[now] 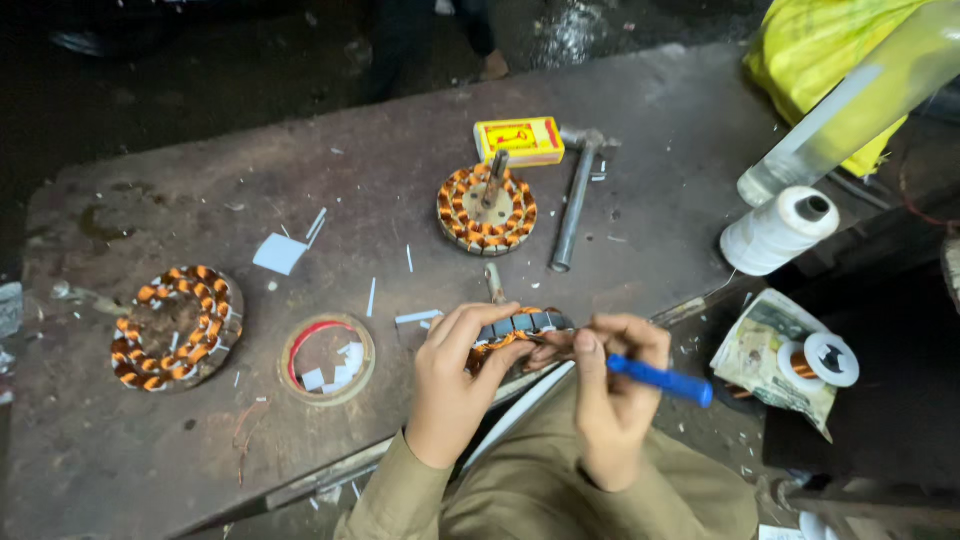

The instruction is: The person inserts small white insulating pieces into the slots of a copper-wound stator core using a blue-handled screwdriver. They repeatedly pick up the insulators from a container and push them into place within the stator slots.

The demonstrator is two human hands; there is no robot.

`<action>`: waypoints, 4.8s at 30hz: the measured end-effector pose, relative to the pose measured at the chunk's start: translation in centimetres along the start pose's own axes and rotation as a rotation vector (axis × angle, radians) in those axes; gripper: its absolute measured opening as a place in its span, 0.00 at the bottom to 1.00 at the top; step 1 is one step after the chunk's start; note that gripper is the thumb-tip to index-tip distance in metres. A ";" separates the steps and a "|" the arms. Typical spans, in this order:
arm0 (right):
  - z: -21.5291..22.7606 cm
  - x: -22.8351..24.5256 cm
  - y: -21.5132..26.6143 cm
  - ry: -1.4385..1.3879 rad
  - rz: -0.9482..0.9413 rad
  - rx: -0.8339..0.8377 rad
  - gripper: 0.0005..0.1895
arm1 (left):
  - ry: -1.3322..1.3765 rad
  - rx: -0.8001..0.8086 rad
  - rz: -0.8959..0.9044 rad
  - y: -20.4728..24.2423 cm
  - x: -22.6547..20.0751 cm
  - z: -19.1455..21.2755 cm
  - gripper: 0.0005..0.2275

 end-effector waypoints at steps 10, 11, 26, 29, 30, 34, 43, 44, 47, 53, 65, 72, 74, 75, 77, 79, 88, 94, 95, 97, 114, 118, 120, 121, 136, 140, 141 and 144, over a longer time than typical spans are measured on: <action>-2.1 5.9 -5.8 -0.038 -0.133 0.388 0.23 | 0.048 0.036 -0.008 -0.8 -0.8 -0.7 0.18; -2.5 6.0 -6.2 -0.014 -0.135 0.415 0.23 | 0.057 0.039 -0.015 -0.8 -0.8 -0.6 0.17; -6.2 6.1 -6.8 0.427 -0.095 0.681 0.20 | 0.026 0.008 -0.008 -0.6 -0.6 -0.7 0.15; -5.5 6.6 -6.1 0.448 0.161 0.669 0.19 | 0.057 0.004 0.007 -0.7 -0.8 -0.8 0.14; -5.2 6.8 -5.6 0.418 0.271 0.662 0.19 | 0.080 0.005 0.025 -0.7 -0.8 -0.9 0.14; -2.7 5.1 -3.7 0.133 0.341 0.596 0.15 | 0.103 0.052 0.034 -0.7 -0.6 -1.1 0.15; -0.5 1.6 -1.1 -0.022 0.433 0.308 0.16 | 0.089 0.089 0.018 -1.2 -1.0 -1.3 0.15; -0.5 1.5 -1.2 -0.025 0.366 0.315 0.15 | 0.097 0.083 0.033 -1.1 -1.0 -1.2 0.14; 0.7 2.4 -2.2 -0.180 0.159 0.227 0.14 | 0.112 0.064 0.038 -1.0 -1.3 -1.1 0.14; 1.2 3.5 -4.4 -0.189 -0.064 0.145 0.14 | 0.101 0.049 0.046 -0.4 -0.9 -1.0 0.14; -0.7 4.0 -5.4 -0.059 -0.134 0.194 0.13 | 0.102 0.016 0.057 -0.5 -0.7 -0.6 0.14; -0.9 2.5 -4.5 -0.024 -0.184 0.182 0.13 | 0.068 0.001 0.035 -0.5 -0.8 -0.7 0.14; -1.1 2.5 -3.4 0.016 -0.098 0.050 0.12 | 0.090 -0.008 0.061 -0.4 -0.9 -0.6 0.14; -1.3 2.6 -2.7 0.035 -0.057 -0.015 0.12 | 0.100 -0.014 0.075 -0.4 -0.9 -0.5 0.14; -1.9 2.4 -0.9 -0.040 0.021 -0.121 0.11 | 0.100 -0.021 0.089 -0.2 -0.8 -0.3 0.14; -1.9 1.9 -0.2 -0.076 0.040 -0.149 0.11 | 0.087 -0.042 0.088 0.2 -0.6 -0.2 0.14; 0.4 -2.3 -8.4 -0.013 -0.362 0.103 0.20 | 0.050 -0.201 0.143 -0.9 1.9 0.9 0.13; 0.3 -9.8 -8.2 0.481 -0.539 0.386 0.25 | 0.136 -0.195 0.192 -1.4 3.4 1.2 0.16; 0.3 -10.7 -8.0 0.513 -0.513 0.414 0.27 | 0.143 -0.176 0.174 -1.3 3.4 1.2 0.17; 0.4 -11.6 -8.0 0.602 -0.391 0.442 0.30 | 0.103 -0.127 0.146 -1.2 3.4 1.5 0.19; 2.3 -1.7 -3.8 0.577 0.028 0.041 0.13 | -0.750 0.109 0.192 -0.3 8.5 10.5 0.07; 2.3 -0.1 -2.9 0.529 -0.032 0.072 0.12 | -0.706 0.027 0.233 0.3 8.0 11.4 0.08; 2.1 0.4 -2.4 0.517 -0.021 0.107 0.11 | -0.648 -0.052 0.328 0.9 7.9 12.6 0.05; 2.0 0.4 -2.2 0.497 -0.045 0.116 0.11 | -0.617 -0.092 0.374 1.2 7.9 13.2 0.05; -4.5 4.7 0.2 0.431 0.095 0.424 0.09 | -0.087 -0.074 0.182 2.4 2.1 10.7 0.09; -6.6 4.6 0.2 0.342 0.102 0.528 0.12 | -0.099 0.029 0.024 2.4 -1.8 6.3 0.12; -6.6 4.6 -0.2 0.360 0.104 0.548 0.11 | -0.042 0.032 0.131 2.2 -1.7 5.5 0.14; -6.4 4.8 -1.8 0.385 0.101 0.596 0.08 | 0.062 0.022 0.240 0.9 -2.3 3.9 0.16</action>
Point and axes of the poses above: each hand's wrist, its own y-axis away from the middle knuckle, its own z-axis out of the back of the hand, x = y × z, the point moved 7 cm from there along -y, towards the middle knuckle, and after that the axes turned 6 degrees about -x, right-handed, at the moved point
